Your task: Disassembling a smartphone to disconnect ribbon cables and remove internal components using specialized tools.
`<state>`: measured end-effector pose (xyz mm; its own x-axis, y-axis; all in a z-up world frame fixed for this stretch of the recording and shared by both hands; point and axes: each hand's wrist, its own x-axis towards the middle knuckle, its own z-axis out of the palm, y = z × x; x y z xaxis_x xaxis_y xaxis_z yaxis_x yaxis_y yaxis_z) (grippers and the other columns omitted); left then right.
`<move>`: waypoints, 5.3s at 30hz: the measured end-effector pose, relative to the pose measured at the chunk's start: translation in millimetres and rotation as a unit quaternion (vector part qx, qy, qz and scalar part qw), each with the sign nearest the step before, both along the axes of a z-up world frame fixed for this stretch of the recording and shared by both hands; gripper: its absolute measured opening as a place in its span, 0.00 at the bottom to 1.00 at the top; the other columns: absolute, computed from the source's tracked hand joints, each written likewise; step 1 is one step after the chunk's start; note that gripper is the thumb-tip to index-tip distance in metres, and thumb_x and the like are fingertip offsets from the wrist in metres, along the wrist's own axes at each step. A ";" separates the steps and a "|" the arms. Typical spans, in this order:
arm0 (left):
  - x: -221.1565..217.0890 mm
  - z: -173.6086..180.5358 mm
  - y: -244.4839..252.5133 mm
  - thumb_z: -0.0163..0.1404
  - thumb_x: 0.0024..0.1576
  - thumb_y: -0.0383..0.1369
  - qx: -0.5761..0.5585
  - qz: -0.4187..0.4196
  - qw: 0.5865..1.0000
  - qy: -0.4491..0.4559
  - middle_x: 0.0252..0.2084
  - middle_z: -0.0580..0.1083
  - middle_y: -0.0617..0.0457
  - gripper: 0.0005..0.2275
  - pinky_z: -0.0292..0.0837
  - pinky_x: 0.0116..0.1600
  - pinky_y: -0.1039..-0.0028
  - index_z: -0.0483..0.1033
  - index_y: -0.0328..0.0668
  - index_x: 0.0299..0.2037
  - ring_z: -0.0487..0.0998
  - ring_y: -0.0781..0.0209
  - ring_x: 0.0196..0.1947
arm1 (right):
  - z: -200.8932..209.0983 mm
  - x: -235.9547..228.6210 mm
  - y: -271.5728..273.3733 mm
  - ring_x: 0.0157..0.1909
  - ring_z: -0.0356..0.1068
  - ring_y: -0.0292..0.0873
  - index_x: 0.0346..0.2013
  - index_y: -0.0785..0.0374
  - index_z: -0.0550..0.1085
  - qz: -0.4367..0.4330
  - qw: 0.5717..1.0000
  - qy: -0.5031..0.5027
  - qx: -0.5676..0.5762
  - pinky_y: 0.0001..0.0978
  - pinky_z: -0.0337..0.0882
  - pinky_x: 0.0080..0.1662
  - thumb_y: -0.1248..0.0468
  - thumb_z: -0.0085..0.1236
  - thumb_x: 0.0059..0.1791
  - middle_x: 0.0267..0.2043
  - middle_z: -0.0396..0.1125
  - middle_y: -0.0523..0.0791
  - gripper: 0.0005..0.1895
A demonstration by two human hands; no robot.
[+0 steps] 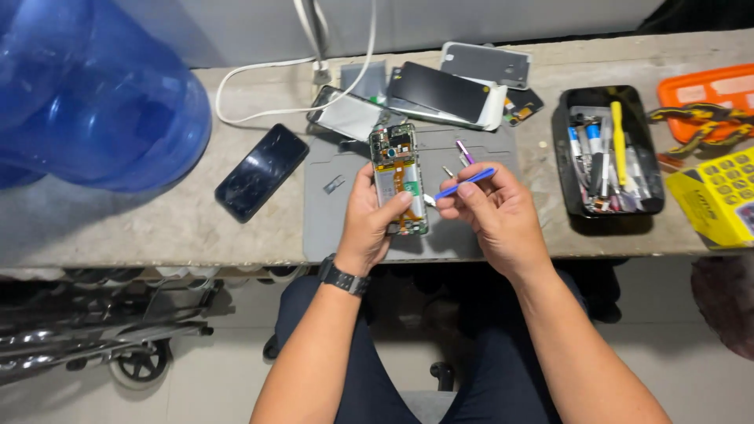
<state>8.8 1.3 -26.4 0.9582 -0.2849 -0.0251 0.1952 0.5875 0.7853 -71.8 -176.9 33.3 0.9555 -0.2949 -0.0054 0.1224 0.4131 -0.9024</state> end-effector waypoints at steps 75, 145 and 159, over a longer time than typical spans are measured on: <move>-3.5 48.2 17.8 0.59 0.54 0.21 -0.024 0.036 0.996 0.080 0.57 0.81 0.28 0.22 0.86 0.51 0.47 0.72 0.35 0.60 0.86 0.36 0.51 | -39.2 28.5 -16.5 0.53 0.70 0.55 0.39 0.54 0.80 -0.078 0.642 0.011 -0.763 0.46 0.75 0.50 0.68 0.69 0.44 0.47 0.68 0.45 0.10; 8.1 17.9 24.2 0.53 0.53 0.26 -0.111 -0.032 0.983 0.141 0.60 0.78 0.24 0.23 0.81 0.55 0.36 0.77 0.39 0.62 0.83 0.25 0.55 | -29.7 18.4 -80.8 0.44 0.79 0.62 0.52 0.53 0.79 -0.176 0.634 0.227 -0.718 0.61 0.78 0.48 0.61 0.62 0.52 0.41 0.73 0.49 0.13; 36.5 18.4 -22.4 0.52 0.61 0.26 -0.078 0.071 0.994 0.037 0.53 0.80 0.26 0.16 0.85 0.51 0.48 0.75 0.32 0.59 0.85 0.36 0.50 | 25.1 56.0 34.6 0.38 0.79 0.50 0.44 0.60 0.84 -0.115 0.797 -0.146 -0.575 0.35 0.78 0.33 0.74 0.67 0.53 0.34 0.74 0.48 0.08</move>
<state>45.4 -21.2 -8.0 0.9861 -0.1538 -0.0626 0.1558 0.7269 0.6689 -15.8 -142.4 58.5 0.7867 -0.1115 0.6071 0.3493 -0.7306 -0.5868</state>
